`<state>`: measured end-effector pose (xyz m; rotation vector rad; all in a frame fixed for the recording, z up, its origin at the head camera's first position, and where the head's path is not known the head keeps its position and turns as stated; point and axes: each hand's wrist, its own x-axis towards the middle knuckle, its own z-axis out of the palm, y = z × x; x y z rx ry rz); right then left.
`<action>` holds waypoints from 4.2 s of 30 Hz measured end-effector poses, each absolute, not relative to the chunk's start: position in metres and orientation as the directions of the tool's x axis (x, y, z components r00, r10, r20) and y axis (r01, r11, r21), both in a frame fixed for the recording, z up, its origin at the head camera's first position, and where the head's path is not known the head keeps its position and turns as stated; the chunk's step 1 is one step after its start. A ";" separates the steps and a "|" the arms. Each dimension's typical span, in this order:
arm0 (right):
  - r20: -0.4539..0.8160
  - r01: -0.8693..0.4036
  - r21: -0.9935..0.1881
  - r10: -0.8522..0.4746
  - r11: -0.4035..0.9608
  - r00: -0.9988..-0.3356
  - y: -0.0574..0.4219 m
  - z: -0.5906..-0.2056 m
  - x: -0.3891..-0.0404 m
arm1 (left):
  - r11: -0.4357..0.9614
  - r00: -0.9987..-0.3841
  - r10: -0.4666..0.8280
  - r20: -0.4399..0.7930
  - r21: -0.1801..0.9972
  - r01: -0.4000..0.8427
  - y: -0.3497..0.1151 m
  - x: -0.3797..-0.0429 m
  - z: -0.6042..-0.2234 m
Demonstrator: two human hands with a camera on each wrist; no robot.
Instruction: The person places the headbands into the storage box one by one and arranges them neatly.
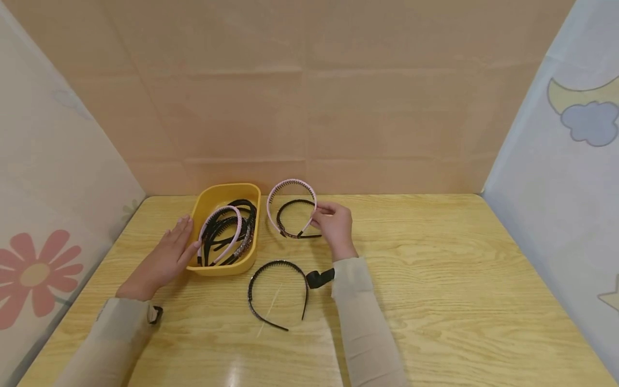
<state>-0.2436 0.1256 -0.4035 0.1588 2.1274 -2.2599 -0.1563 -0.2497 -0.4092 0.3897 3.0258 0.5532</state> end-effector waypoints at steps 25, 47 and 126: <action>-0.004 -0.040 -0.919 0.109 -0.393 -0.994 0.076 -0.388 -0.226 | 0.905 -0.968 0.252 0.009 0.351 0.239 -0.251 -0.157 -0.412; -0.034 0.025 -0.892 0.012 -0.451 -0.999 0.035 -0.384 -0.211 | 0.907 -0.969 0.247 0.005 0.351 0.232 -0.250 -0.158 -0.411; 0.175 -0.359 -0.830 -0.412 0.428 -0.894 0.053 -0.386 -0.186 | 0.905 -0.967 0.254 0.012 0.350 0.242 -0.251 -0.157 -0.411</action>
